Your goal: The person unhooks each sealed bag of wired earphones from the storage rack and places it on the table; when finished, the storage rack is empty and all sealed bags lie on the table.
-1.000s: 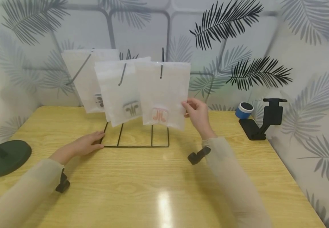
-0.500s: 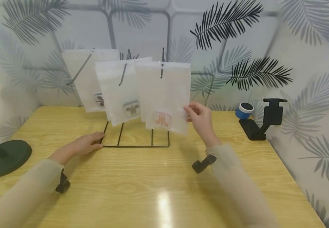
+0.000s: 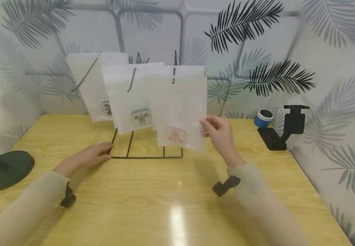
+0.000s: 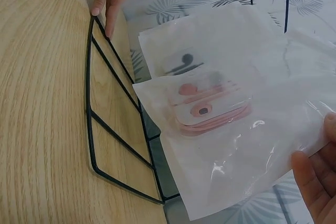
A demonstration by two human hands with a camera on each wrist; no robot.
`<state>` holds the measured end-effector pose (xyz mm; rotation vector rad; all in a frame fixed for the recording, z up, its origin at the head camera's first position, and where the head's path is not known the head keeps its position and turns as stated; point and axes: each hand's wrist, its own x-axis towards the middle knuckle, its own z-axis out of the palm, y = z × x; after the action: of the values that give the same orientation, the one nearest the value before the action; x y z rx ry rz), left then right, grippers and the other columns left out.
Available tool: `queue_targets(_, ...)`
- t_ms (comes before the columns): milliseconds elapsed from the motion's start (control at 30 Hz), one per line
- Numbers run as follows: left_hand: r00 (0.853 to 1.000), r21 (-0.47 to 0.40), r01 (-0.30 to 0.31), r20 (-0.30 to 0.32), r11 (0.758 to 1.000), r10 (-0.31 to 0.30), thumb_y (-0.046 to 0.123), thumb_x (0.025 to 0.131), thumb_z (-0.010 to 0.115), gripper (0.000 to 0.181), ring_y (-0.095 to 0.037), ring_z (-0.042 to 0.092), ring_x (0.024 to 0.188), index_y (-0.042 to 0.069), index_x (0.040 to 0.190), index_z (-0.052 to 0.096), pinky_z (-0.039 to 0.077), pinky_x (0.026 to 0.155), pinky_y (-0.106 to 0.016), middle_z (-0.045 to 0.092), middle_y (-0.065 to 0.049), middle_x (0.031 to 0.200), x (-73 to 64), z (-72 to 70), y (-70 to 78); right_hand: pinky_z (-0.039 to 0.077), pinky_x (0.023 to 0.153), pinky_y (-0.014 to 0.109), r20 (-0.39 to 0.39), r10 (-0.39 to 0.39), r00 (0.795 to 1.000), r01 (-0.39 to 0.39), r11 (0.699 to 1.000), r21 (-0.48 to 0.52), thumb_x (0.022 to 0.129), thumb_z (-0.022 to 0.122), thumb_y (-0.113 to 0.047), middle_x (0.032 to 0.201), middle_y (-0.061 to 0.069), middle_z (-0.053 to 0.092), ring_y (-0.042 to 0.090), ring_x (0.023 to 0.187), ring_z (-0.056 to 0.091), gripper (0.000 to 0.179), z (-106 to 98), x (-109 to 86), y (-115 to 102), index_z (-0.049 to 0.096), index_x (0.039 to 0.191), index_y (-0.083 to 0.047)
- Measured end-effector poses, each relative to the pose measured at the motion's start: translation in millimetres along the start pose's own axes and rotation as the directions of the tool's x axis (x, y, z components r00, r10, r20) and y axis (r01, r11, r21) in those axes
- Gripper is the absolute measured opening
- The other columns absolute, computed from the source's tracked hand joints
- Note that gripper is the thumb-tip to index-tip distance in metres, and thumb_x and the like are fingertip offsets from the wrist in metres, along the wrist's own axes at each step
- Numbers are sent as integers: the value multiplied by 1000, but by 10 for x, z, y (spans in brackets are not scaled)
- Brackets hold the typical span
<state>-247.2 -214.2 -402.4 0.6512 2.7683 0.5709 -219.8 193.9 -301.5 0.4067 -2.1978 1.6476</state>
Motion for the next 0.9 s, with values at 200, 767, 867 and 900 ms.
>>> queue_targets(200, 1000, 4, 4, -1, 1000, -4, 18, 96, 50, 55, -43, 20, 131, -10, 139, 29, 21, 105, -53, 23, -29, 143, 7, -2, 3, 53, 55, 22, 8, -14, 1000, 14, 1000, 4, 88, 61, -3, 73, 3, 61, 11, 59, 58, 18, -51, -42, 97, 63, 96, 13)
queue_targets(767, 1000, 18, 4, 4, 1000, -4, 19, 96, 50, 56, -44, 21, 130, -10, 139, 29, 22, 104, -53, 23, -29, 143, 23, 6, 15, 53, 59, 20, -32, -47, 998, 45, 997, -59, 89, 62, -9, 80, -2, 65, 10, 61, 59, 22, -327, -277, 55, 64, 99, 10)
queue_targets(867, 1000, 17, 14, 7, 1000, -14, 19, 96, 50, 56, -44, 21, 130, -9, 139, 29, 21, 104, -54, 23, -28, 144, 24, 3, 18, 52, 58, 19, -65, -77, 995, 70, 993, -97, 88, 61, -4, 75, -4, 64, 10, 58, 59, 17, -428, -314, 68, 64, 95, 11)
queue_targets(900, 1000, 17, 16, 8, 1000, -16, 19, 96, 50, 56, -44, 21, 131, -9, 139, 29, 21, 105, -54, 23, -28, 144, 26, 2, 19, 52, 58, 19, -75, -86, 993, 77, 991, -114, 88, 61, -3, 75, -6, 63, 9, 57, 59, 16, -465, -327, 78, 64, 95, 11)
